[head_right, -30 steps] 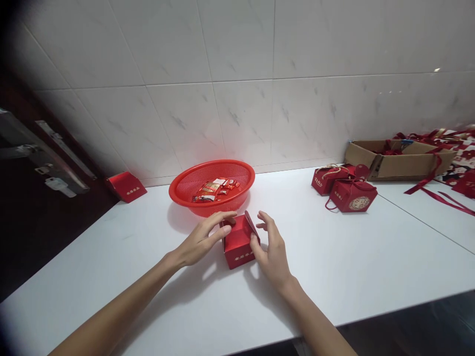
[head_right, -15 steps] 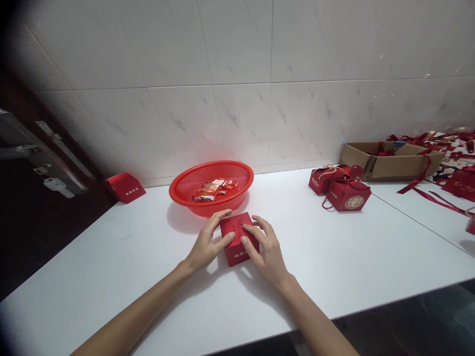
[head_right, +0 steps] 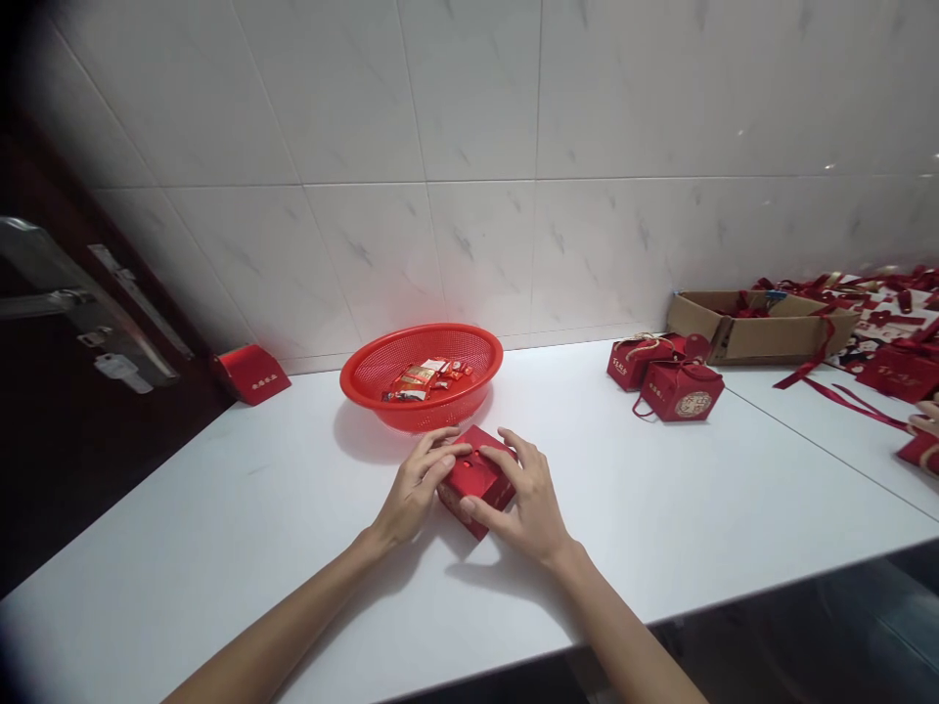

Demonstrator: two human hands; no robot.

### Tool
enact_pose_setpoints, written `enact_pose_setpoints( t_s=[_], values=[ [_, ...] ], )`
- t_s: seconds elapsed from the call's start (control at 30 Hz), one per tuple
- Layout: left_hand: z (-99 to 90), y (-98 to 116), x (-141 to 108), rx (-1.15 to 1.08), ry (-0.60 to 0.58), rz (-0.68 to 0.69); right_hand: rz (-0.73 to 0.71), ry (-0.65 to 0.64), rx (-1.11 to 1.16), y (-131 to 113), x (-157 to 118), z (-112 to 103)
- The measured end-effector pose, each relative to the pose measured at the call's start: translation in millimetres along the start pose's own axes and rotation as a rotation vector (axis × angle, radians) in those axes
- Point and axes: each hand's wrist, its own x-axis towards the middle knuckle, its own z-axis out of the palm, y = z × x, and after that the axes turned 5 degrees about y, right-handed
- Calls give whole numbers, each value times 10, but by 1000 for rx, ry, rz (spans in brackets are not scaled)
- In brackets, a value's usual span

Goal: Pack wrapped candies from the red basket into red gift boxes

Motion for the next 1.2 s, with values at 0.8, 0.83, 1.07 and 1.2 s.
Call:
enact_pose_setpoints(
  t_s=[0.8, 0.83, 1.07, 1.2],
  values=[
    [3, -96, 61, -202, -174, -55, 146, -168, 218, 90, 75, -59],
    [7, -99, 64, -204, -170, -55, 152, -169, 226, 91, 77, -58],
    [34, -168, 65, -195, -116, -45, 175, -163, 231, 99, 79, -82],
    [55, -172, 39, -200, -98, -47, 173, -154, 230, 81, 75, -108]
  ],
)
